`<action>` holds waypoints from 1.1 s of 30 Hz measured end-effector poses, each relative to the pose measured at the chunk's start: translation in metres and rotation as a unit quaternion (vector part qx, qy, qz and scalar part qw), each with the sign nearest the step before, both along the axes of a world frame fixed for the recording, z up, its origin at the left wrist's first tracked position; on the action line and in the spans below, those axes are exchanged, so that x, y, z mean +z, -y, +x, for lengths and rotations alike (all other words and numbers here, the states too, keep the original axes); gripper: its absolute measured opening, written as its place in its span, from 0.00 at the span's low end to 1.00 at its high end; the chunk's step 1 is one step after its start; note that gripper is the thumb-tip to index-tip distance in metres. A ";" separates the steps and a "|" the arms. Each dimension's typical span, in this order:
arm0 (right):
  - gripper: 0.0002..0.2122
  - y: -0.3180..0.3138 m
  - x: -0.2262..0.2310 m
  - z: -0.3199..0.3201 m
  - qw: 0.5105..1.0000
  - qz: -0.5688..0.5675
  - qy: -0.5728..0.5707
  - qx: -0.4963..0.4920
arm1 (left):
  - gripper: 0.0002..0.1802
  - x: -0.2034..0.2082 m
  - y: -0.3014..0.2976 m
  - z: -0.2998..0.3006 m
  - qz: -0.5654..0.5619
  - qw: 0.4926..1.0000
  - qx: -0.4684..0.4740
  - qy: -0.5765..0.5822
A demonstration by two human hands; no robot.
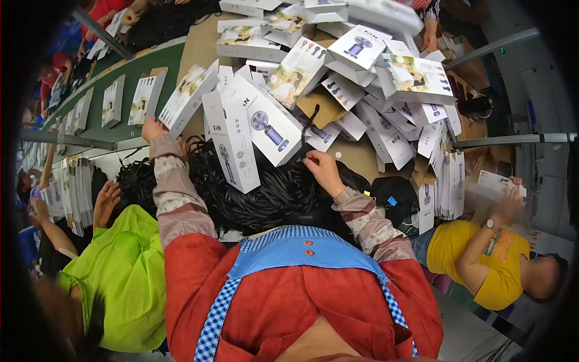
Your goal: The person packages portable fans by taking black lanyards from a pile, inserting them into cardboard product boxes, closing the box flaps, and placing the boxes onto the table.
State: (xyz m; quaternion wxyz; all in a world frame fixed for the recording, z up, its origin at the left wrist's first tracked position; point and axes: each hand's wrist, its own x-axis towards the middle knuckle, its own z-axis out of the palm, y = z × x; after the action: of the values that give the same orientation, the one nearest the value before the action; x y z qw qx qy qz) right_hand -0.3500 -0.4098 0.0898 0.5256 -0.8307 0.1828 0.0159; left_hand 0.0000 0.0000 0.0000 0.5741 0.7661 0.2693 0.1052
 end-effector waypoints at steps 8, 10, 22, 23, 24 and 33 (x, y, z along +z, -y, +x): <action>0.03 0.036 0.135 -0.051 0.957 -0.111 0.268 -0.027 | 0.34 0.157 0.044 -0.111 0.375 0.907 0.148 0.121; 0.04 0.041 0.169 -0.064 0.938 -0.135 0.317 -0.039 | 0.37 0.180 0.048 -0.136 0.423 0.889 0.166 0.057; 0.02 0.032 0.246 -0.103 0.902 0.009 0.426 0.064 | 0.37 0.316 0.190 -0.295 -0.168 0.830 -0.376 0.377; 0.02 0.027 0.245 -0.103 0.902 0.011 0.427 0.068 | 0.43 0.318 0.217 -0.314 -0.192 0.789 -0.496 0.309; 0.02 0.018 0.246 -0.104 0.897 0.168 0.402 0.070 | 0.46 0.300 0.242 -0.330 -0.243 0.718 -0.593 0.271; 0.05 0.094 0.222 -0.122 0.804 0.435 0.388 -0.118 | 0.10 0.214 0.264 -0.388 -0.256 0.670 -0.696 -0.044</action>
State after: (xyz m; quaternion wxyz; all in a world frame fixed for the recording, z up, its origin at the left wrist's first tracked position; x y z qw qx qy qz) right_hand -0.4724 -0.5037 0.3116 0.8566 -0.4239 0.0338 -0.2921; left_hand -0.3879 -0.2645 0.2137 0.6420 0.5581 -0.3005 -0.4313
